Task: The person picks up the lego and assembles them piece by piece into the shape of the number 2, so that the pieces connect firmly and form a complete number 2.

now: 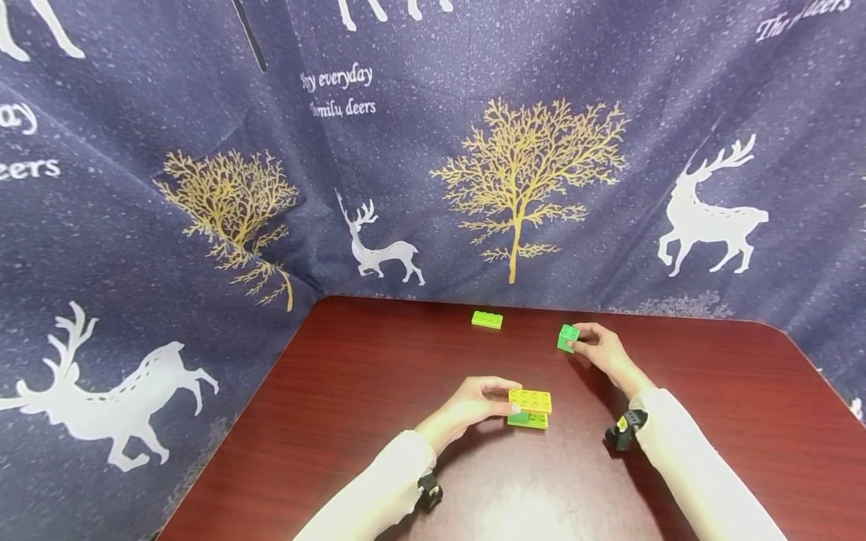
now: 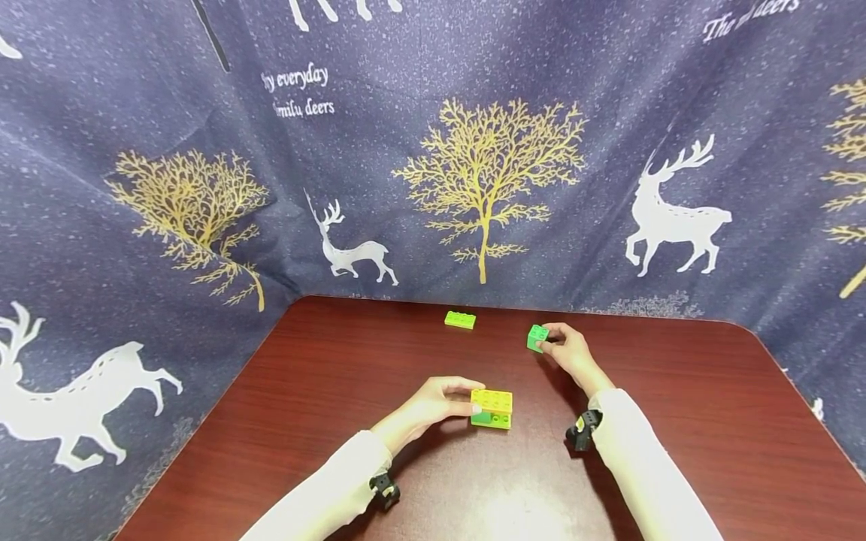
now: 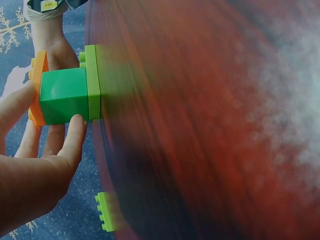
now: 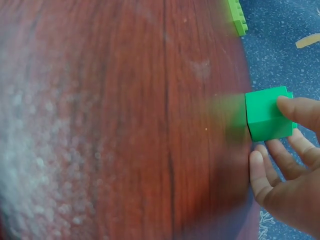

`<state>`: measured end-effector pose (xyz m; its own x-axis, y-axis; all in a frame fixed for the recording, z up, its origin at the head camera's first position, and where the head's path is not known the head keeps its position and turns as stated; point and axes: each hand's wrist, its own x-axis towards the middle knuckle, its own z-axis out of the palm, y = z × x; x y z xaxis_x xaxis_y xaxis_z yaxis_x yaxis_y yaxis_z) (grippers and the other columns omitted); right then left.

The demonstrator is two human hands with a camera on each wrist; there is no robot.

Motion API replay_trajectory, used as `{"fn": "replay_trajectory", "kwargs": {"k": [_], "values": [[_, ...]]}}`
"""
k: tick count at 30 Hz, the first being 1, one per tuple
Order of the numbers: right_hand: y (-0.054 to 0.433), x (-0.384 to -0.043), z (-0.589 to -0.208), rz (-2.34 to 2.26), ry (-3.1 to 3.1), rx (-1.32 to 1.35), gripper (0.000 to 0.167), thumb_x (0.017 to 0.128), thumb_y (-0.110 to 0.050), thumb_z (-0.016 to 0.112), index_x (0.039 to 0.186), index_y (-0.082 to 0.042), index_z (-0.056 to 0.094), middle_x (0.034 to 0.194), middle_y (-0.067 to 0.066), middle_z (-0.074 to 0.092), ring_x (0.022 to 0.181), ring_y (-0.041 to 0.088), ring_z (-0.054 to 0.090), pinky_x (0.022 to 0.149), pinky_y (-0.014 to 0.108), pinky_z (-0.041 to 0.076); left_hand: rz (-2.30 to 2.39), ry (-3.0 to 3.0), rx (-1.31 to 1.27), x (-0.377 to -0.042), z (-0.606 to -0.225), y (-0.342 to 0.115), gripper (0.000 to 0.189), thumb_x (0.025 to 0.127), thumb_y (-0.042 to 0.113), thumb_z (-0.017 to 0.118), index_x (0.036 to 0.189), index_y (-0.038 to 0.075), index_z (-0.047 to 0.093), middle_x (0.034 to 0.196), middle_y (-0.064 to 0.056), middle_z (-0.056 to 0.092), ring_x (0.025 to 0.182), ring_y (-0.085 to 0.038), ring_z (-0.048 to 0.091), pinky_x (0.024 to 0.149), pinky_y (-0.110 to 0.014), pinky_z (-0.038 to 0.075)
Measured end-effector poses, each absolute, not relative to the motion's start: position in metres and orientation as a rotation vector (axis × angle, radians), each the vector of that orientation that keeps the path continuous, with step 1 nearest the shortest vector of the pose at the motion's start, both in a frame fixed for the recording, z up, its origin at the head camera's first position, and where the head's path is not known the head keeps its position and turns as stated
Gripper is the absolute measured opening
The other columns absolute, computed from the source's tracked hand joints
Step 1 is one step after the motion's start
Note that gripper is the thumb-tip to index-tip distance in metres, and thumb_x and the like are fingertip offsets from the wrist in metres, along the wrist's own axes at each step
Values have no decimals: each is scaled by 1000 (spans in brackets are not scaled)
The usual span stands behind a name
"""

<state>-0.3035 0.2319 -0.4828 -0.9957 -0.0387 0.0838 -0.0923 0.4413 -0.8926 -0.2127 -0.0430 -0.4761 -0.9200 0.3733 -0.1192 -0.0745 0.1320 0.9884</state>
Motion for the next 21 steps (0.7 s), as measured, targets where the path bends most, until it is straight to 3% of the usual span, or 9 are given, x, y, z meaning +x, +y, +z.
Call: {"fn": "replay_trajectory", "kwargs": {"k": [6,15,21], "values": [[232,-303,-482,1646,-2625,109,48,89,-11,69,129,7,50,118,29,56,91,15,59,68,22,51,1841,2090,294,-213,-476,-43,35,76,2,77,110,7,72,98,-3,71,85,-11,67,75,-22,53],[233,-298,-479,1730,-2551,131,49,88,-12,70,130,6,51,117,27,56,85,-2,55,73,23,54,1843,2093,306,-213,-475,-43,35,77,3,77,111,7,72,98,-2,71,84,-10,67,75,-20,52],[238,-294,-480,1698,-2544,159,50,88,-13,69,130,6,51,115,27,57,84,-7,55,74,19,52,1845,2084,310,-213,-475,-43,35,77,3,77,111,7,72,98,-2,71,85,-10,67,75,-22,53]]}}
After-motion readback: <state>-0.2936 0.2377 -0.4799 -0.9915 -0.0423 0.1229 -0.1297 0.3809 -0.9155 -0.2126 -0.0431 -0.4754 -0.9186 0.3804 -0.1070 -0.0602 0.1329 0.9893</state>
